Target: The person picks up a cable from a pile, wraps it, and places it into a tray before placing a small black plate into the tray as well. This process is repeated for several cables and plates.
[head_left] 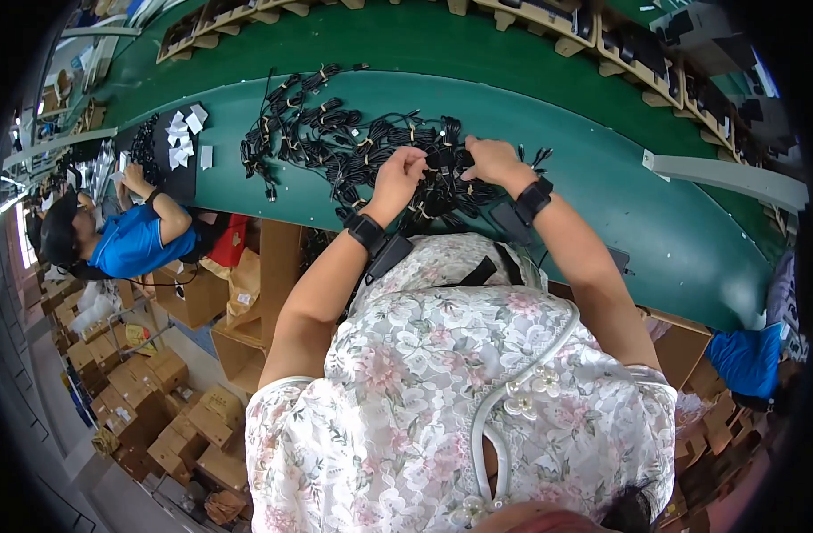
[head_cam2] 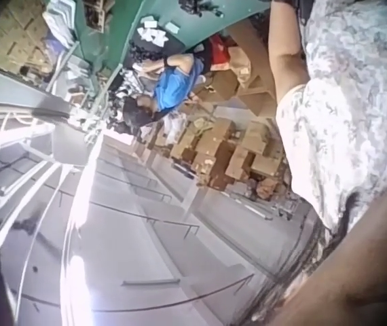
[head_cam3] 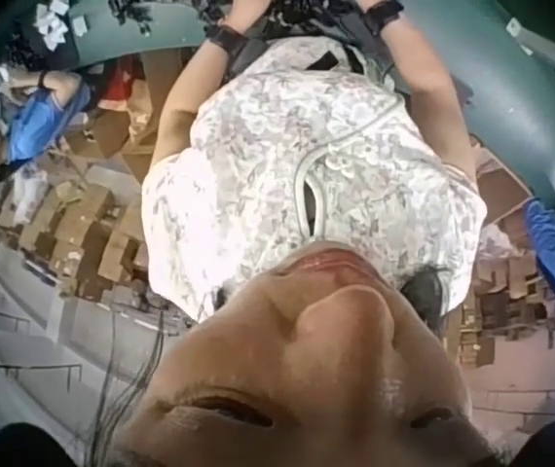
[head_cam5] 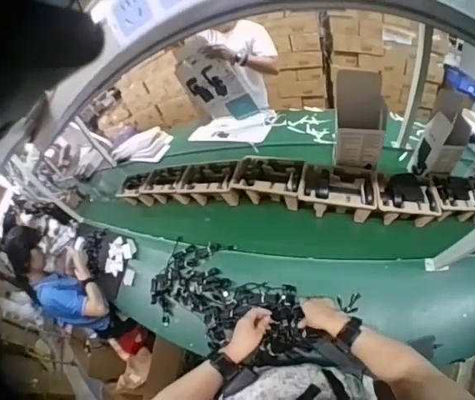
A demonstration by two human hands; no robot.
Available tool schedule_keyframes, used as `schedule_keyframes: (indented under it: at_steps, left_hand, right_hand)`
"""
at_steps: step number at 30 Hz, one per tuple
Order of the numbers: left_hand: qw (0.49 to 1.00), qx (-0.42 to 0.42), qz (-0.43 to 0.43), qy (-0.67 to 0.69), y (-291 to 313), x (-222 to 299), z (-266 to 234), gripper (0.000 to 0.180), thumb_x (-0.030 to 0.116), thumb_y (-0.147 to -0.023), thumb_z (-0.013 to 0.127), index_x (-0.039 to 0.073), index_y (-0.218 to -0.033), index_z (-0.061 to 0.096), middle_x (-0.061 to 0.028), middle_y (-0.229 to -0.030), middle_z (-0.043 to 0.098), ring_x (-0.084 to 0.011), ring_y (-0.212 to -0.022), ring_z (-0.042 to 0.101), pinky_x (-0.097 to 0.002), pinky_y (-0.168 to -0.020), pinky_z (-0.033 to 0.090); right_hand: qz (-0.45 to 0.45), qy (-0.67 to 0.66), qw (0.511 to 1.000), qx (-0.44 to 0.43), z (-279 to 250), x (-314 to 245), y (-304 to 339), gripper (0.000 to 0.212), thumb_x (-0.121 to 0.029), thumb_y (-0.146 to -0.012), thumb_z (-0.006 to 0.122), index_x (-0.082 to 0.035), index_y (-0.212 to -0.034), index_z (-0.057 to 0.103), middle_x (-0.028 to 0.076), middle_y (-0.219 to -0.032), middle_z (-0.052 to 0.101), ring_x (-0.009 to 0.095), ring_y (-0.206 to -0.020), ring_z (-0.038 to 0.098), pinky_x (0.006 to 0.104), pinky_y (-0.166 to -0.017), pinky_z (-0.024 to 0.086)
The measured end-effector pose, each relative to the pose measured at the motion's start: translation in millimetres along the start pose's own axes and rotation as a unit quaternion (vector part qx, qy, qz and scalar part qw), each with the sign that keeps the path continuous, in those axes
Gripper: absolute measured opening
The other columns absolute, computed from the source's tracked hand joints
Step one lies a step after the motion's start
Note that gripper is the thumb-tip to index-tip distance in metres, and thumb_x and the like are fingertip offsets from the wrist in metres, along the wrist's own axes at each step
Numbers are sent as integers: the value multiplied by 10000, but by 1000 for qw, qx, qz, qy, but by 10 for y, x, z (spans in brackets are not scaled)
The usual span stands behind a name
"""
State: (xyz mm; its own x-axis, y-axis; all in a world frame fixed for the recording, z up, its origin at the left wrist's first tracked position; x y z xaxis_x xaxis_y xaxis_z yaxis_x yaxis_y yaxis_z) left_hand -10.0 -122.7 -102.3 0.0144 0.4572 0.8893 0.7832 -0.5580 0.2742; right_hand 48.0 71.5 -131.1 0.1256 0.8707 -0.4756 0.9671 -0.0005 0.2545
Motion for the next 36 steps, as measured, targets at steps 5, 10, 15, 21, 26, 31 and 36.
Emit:
schedule_keyframes:
  at_steps: [5, 10, 15, 21, 26, 31, 36]
  left_hand:
    - [998, 17, 59, -30, -130, 234, -42, 201, 123, -865, 536, 31, -1044, 535, -53, -875, 613, -112, -771, 575, -242, -680, 470]
    - [988, 44, 149, 12, -172, 855, 34, 305, 161, -830, 594, 2, -1076, 511, -101, -922, 609, -170, -789, 598, -290, -689, 485]
    - [956, -144, 173, 191, -178, 1135, 596, 417, 221, -839, 597, -32, -1134, 444, -117, -927, 613, -169, -783, 606, -269, -677, 489]
    - [870, -452, -3, 198, -139, 1008, 670, 237, 212, -893, 513, 7, -1011, 534, -30, -676, 573, -87, -581, 535, -202, -543, 429]
    - [917, -334, -8, 216, -264, 1047, 488, 202, 208, -909, 487, 25, -936, 568, -1, -633, 536, -61, -549, 486, -185, -525, 401]
    - [931, -301, 7, 208, -271, 1050, 576, 179, 187, -900, 501, 30, -976, 541, -18, -706, 558, -70, -585, 507, -185, -556, 419]
    - [946, -223, 2, 237, -239, 854, 535, 195, 134, -878, 524, 29, -1039, 491, -43, -812, 577, -90, -637, 539, -202, -606, 448]
  right_hand:
    - [42, -63, 996, -40, -179, 406, 164, 434, -332, -700, 700, -54, -974, 511, 103, -813, 583, 285, -748, 559, 382, -664, 434]
    - [36, -292, 956, 5, -763, 289, 589, 341, -292, -807, 614, -41, -990, 473, 62, -742, 521, 193, -660, 507, 315, -598, 421]
    - [-32, -668, 723, 173, -1210, -306, 721, 215, -227, -921, 446, -27, -998, 468, 29, -749, 498, 112, -640, 470, 235, -563, 382]
    - [1, -635, 733, 243, -1382, -176, 853, 238, -208, -934, 412, -16, -1064, 469, 29, -822, 531, 107, -660, 484, 226, -588, 390]
    - [-16, -485, 842, 238, -1226, -148, 882, 277, -197, -921, 432, -24, -1135, 462, 37, -885, 563, 131, -690, 510, 248, -626, 415]
    - [2, -301, 951, 77, -1225, -254, 928, 344, -169, -891, 482, -89, -1223, 441, 85, -946, 592, 212, -792, 567, 306, -710, 456]
    - [83, -70, 967, 232, -1505, 278, 886, 354, -200, -884, 491, -113, -1225, 460, 179, -1016, 580, 329, -890, 571, 366, -751, 461]
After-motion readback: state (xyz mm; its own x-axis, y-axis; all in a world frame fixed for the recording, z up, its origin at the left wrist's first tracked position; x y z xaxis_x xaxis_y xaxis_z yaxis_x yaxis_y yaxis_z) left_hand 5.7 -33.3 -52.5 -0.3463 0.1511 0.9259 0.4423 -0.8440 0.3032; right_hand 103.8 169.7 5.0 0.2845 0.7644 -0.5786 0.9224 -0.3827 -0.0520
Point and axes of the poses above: each hand's wrist, its own y-axis away from the middle knuckle, its own z-axis out of the palm, x = y × z, the point moved 2 cm from there along -y, towards the middle knuckle
